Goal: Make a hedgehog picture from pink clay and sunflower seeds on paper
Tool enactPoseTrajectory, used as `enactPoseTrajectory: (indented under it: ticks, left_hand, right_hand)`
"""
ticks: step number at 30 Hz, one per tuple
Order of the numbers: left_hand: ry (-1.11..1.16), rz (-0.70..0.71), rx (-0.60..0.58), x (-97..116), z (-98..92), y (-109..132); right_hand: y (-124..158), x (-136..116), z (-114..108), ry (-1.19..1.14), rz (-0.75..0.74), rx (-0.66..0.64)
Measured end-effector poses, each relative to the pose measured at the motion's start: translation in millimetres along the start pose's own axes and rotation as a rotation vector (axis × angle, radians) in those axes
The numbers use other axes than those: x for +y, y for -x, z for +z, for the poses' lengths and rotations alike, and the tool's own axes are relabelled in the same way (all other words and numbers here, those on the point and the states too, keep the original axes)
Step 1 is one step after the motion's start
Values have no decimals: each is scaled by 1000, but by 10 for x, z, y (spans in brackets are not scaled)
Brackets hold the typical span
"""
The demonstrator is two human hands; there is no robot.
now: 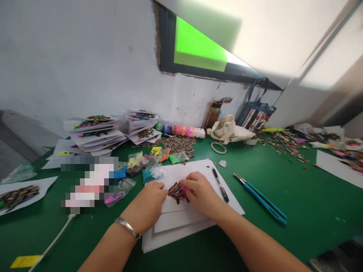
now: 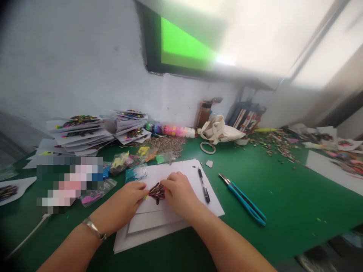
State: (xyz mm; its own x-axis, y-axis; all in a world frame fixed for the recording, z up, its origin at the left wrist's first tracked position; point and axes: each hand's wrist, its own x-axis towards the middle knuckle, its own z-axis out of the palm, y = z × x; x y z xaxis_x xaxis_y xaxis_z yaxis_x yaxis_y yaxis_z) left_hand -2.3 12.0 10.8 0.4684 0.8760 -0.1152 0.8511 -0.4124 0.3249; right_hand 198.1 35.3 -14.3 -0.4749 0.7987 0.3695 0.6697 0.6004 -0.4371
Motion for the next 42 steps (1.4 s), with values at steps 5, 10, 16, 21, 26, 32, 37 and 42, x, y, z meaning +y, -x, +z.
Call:
enactPoseTrajectory:
  ticks: [5, 10, 16, 21, 26, 32, 37, 42]
  left_hand:
    - [42, 32, 85, -41, 38, 13]
    - [40, 4, 88, -92, 39, 28]
    - [9, -57, 83, -76, -25, 19]
    - [1, -72, 100, -67, -49, 8]
    - [3, -45, 129, -86, -24, 9]
    - [18, -43, 122, -91, -27, 22]
    - [28, -51, 110, -86, -35, 11]
    - [44, -68, 103, -77, -36, -7]
  right_hand:
    - [10, 93, -28, 0, 21, 74]
    - [-154, 372, -214, 109, 177, 32]
    - [-739, 733, -270, 263, 290, -85]
    - [-1121, 895, -32, 363, 332, -129]
    - [-1180, 964, 119, 419, 343, -162]
    - [-1011, 851, 44, 371, 289, -144]
    - [-613, 689, -153, 250, 290, -26]
    - [-126, 452, -130, -358, 385, -40]
